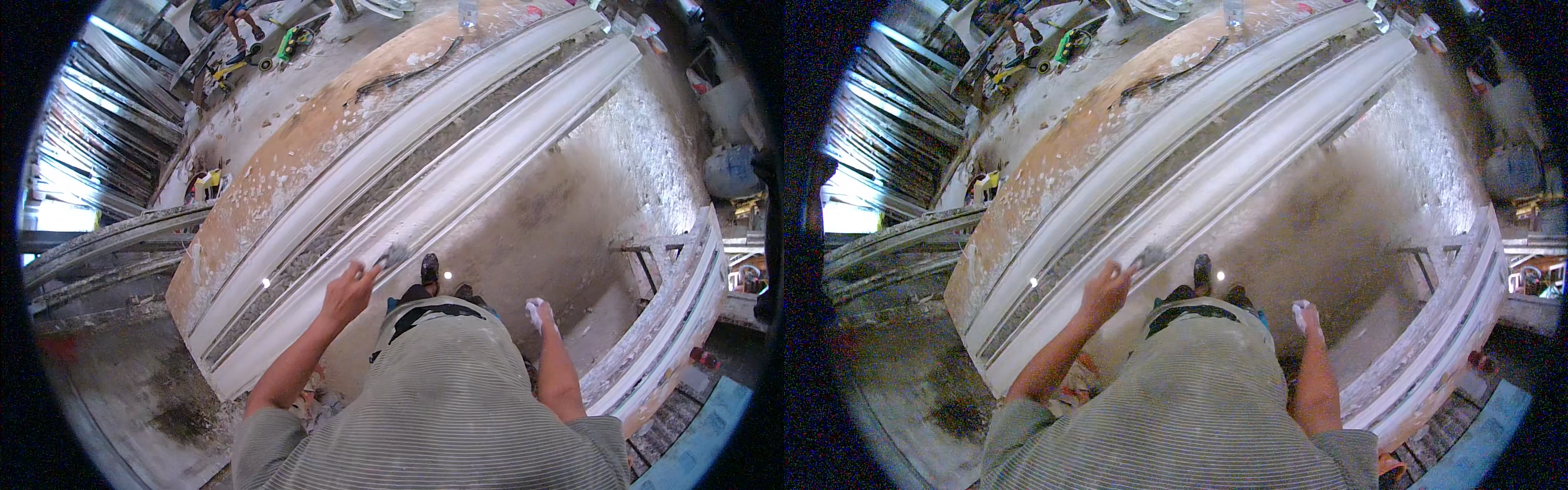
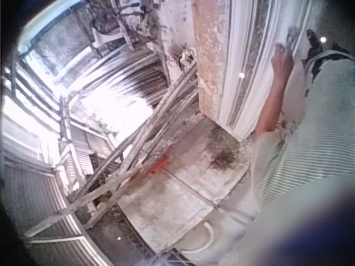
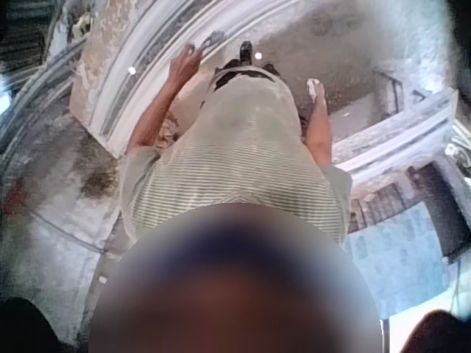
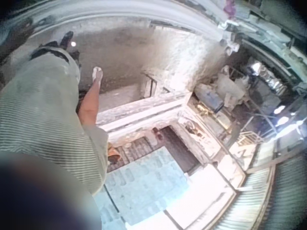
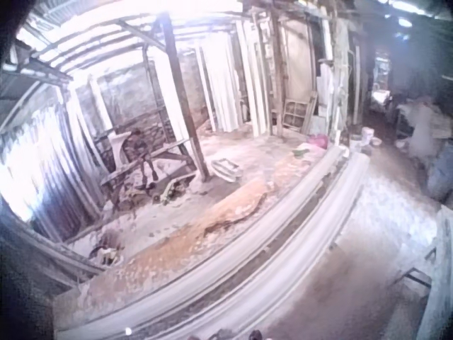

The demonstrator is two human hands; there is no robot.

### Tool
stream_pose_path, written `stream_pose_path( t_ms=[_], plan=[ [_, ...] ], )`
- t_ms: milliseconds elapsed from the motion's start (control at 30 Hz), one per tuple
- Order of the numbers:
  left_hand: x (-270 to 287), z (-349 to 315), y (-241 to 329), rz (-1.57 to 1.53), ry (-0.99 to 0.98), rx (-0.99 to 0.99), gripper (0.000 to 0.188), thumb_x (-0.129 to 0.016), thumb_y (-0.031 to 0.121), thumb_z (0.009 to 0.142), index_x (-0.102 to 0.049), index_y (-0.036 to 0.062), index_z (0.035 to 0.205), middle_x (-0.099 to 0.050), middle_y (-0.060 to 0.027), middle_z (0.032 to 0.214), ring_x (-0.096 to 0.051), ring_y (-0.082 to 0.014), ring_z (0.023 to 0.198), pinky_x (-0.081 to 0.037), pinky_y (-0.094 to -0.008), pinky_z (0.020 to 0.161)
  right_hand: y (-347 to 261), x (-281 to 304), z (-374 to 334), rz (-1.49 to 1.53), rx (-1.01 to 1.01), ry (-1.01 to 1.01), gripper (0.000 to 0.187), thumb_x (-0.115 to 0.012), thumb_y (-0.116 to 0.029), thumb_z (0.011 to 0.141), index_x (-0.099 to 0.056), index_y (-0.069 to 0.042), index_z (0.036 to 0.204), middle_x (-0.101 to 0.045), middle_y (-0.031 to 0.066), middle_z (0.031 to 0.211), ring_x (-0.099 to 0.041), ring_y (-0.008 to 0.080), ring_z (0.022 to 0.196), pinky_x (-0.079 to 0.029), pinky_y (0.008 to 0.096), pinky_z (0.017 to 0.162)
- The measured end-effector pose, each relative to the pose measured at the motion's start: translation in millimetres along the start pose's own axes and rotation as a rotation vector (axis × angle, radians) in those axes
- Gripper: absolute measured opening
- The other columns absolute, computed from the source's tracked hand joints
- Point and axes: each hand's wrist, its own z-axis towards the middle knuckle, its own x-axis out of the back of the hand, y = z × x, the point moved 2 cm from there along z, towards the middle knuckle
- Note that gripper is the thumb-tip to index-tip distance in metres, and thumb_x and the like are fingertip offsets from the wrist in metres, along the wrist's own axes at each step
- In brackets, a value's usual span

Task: The person repeatedly wipes and scrubs long white moldings laid on a workbench using a small brush and a cloth. The person handles several moldings one at a time, turning them over and moving them aside to reach others.

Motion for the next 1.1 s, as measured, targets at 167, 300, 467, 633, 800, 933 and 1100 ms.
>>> stream_pose_path(
  t_ms=[167, 300, 467, 633, 800, 933, 1100],
  plan=[
    [-1.9, -51.2, -9.5, 0.112, 0.070, -0.059, 0.047, -0.064, 0.007, 0.077, -0.063, 0.0236, 0.121, -0.054, -0.0089, 0.097, -0.062, -0.0225, 0.077, -0.051, -0.0346, 0.053, -48.6, 6.7, 10.2, -0.044, 0.135, -0.026, 0.030, -0.063, -0.021, 0.087, -0.068, -0.004, 0.112, -0.072, 0.0118, 0.091, -0.068, 0.0178, 0.072, -0.055, 0.0322, 0.064],
    [-16.3, -21.5, 1.6, 0.120, 0.167, -0.013, 0.046, -0.061, 0.002, 0.076, -0.064, 0.0229, 0.117, -0.054, -0.0092, 0.099, -0.061, -0.0224, 0.076, -0.052, -0.0362, 0.053, -58.3, 10.0, 3.0, -0.156, 0.030, -0.136, 0.034, -0.064, -0.028, 0.086, -0.069, -0.005, 0.110, -0.072, 0.0159, 0.102, -0.069, 0.0284, 0.097, -0.053, 0.0386, 0.085],
    [-19.3, -33.5, 7.8, 0.123, 0.081, 0.032, 0.048, -0.060, 0.000, 0.076, -0.062, 0.0186, 0.120, -0.055, -0.0123, 0.105, -0.063, -0.0242, 0.079, -0.053, -0.0383, 0.055, -34.7, 9.1, 6.2, -0.132, -0.026, -0.211, 0.032, -0.064, -0.028, 0.086, -0.069, -0.005, 0.108, -0.072, 0.0152, 0.099, -0.070, 0.0260, 0.091, -0.054, 0.0385, 0.080],
    [-29.0, -14.1, 26.3, 0.054, 0.084, 0.039, 0.054, -0.061, 0.000, 0.074, -0.059, 0.0175, 0.125, -0.055, -0.0156, 0.114, -0.064, -0.0275, 0.082, -0.054, -0.0391, 0.060, -10.0, 2.9, 14.5, -0.086, -0.046, -0.199, 0.030, -0.065, -0.027, 0.086, -0.070, -0.005, 0.107, -0.072, 0.0147, 0.099, -0.070, 0.0253, 0.090, -0.054, 0.0379, 0.080],
    [-28.0, -17.8, 27.7, 0.059, 0.002, 0.052, 0.057, -0.061, -0.002, 0.076, -0.057, 0.0162, 0.129, -0.054, -0.0168, 0.114, -0.065, -0.0289, 0.082, -0.054, -0.0391, 0.062, -28.4, 3.4, 17.4, -0.149, -0.038, -0.188, 0.029, -0.064, -0.025, 0.087, -0.070, -0.004, 0.107, -0.072, 0.0159, 0.102, -0.069, 0.0262, 0.095, -0.053, 0.0375, 0.084],
    [-23.1, -10.5, 32.9, -0.043, 0.103, -0.005, 0.057, -0.057, -0.002, 0.077, -0.057, 0.0179, 0.131, -0.056, -0.0185, 0.112, -0.065, -0.0330, 0.079, -0.054, -0.0431, 0.062, -58.1, 3.5, 13.4, -0.116, 0.064, -0.169, 0.029, -0.064, -0.023, 0.087, -0.070, -0.005, 0.108, -0.071, 0.0160, 0.104, -0.068, 0.0275, 0.097, -0.052, 0.0377, 0.086],
    [-24.0, 110.1, 92.1, -0.197, 0.174, -0.072, 0.053, -0.057, 0.005, 0.081, -0.054, 0.0198, 0.131, -0.058, -0.0209, 0.113, -0.065, -0.0374, 0.082, -0.055, -0.0456, 0.067, -78.3, 0.4, 8.2, -0.393, 0.159, -0.144, 0.029, -0.063, -0.020, 0.087, -0.069, -0.005, 0.112, -0.073, 0.0098, 0.092, -0.069, 0.0174, 0.080, -0.055, 0.0331, 0.070]
  ],
)
